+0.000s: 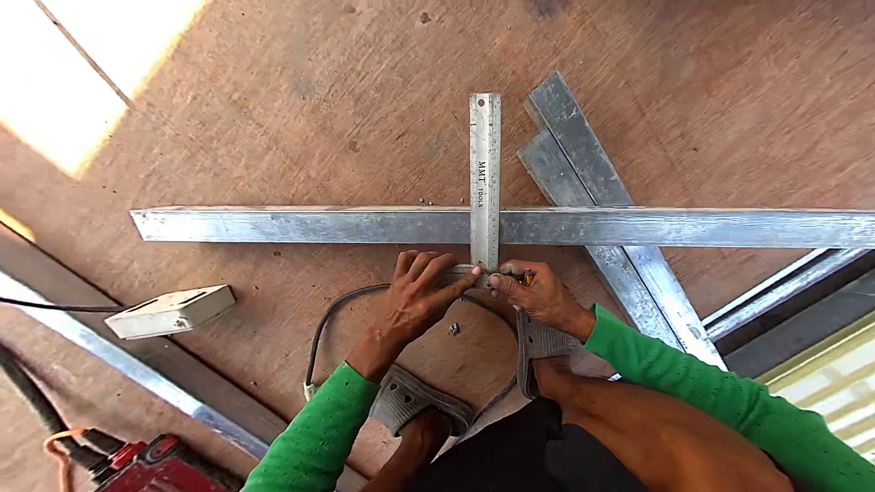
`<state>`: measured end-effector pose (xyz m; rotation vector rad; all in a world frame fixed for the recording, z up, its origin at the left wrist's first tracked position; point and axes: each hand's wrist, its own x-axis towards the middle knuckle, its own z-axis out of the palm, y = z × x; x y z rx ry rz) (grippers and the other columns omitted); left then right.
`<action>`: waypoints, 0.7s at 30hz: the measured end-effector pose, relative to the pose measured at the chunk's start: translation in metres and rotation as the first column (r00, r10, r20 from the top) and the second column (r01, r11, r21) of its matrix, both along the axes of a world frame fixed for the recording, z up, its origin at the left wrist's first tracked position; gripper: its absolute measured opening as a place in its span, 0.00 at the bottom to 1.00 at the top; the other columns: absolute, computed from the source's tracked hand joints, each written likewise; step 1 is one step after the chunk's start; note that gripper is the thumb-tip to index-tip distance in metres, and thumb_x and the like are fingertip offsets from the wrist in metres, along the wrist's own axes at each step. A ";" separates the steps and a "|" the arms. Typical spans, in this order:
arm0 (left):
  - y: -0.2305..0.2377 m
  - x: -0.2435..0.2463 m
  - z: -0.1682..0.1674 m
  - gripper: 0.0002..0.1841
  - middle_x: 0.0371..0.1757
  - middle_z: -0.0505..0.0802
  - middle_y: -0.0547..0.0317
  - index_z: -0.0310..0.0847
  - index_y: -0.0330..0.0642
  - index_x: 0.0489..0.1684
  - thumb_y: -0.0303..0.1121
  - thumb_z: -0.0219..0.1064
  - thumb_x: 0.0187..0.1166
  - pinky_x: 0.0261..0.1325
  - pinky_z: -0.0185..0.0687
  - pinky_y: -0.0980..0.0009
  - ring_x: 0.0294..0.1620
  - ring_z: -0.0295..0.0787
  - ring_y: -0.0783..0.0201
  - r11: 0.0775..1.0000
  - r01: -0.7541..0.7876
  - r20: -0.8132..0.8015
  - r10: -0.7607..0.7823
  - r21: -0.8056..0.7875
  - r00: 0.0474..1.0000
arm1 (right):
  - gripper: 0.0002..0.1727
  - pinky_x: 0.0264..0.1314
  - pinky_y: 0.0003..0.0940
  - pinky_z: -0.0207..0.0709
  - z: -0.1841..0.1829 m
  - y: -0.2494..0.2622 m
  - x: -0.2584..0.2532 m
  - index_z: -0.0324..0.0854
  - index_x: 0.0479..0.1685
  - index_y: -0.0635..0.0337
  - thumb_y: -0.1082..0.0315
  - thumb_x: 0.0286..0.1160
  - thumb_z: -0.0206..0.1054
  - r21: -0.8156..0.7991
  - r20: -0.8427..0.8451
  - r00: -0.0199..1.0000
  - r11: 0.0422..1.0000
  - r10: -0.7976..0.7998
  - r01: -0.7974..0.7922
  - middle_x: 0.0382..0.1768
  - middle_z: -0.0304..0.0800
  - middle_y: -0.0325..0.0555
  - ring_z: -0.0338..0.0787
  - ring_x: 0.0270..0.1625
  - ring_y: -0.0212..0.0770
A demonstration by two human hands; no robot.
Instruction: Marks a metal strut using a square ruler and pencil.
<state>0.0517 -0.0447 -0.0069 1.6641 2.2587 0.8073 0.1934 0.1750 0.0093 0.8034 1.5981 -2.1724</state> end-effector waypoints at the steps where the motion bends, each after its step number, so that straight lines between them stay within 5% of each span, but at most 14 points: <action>1: -0.001 0.002 -0.001 0.19 0.60 0.88 0.48 0.87 0.68 0.69 0.34 0.69 0.82 0.66 0.71 0.47 0.63 0.82 0.48 1.000 -0.012 0.003 0.012 -0.015 1.000 | 0.10 0.25 0.20 0.76 -0.002 0.001 -0.002 0.87 0.42 0.62 0.63 0.81 0.71 0.000 0.008 1.000 1.000 0.003 -0.003 0.26 0.88 0.36 0.78 0.19 0.25; 7: 0.012 0.000 0.005 0.20 0.65 0.85 0.52 0.86 0.72 0.69 0.39 0.72 0.81 0.73 0.60 0.46 0.68 0.75 0.49 0.994 -0.105 -0.076 0.102 -0.027 0.992 | 0.09 0.28 0.23 0.83 -0.005 0.001 -0.011 0.87 0.43 0.64 0.65 0.78 0.73 -0.030 0.030 0.999 0.999 -0.042 0.043 0.26 0.88 0.38 0.84 0.22 0.29; 12: 0.029 -0.027 0.015 0.21 0.85 0.77 0.51 0.85 0.68 0.73 0.45 0.71 0.80 0.90 0.43 0.31 0.91 0.59 0.42 0.994 0.038 -0.026 -0.041 -0.105 0.999 | 0.09 0.31 0.26 0.85 -0.005 -0.001 -0.012 0.88 0.45 0.67 0.68 0.80 0.71 -0.035 0.037 0.993 0.993 -0.113 0.114 0.29 0.92 0.43 0.88 0.25 0.32; 21: 0.038 -0.042 0.014 0.20 0.86 0.76 0.51 0.87 0.62 0.71 0.46 0.69 0.81 0.90 0.42 0.29 0.91 0.60 0.42 0.986 0.130 -0.003 -0.131 -0.103 0.991 | 0.10 0.25 0.24 0.79 -0.002 -0.005 -0.013 0.87 0.42 0.65 0.65 0.81 0.70 0.002 0.037 0.986 0.987 -0.162 0.162 0.23 0.89 0.43 0.84 0.21 0.32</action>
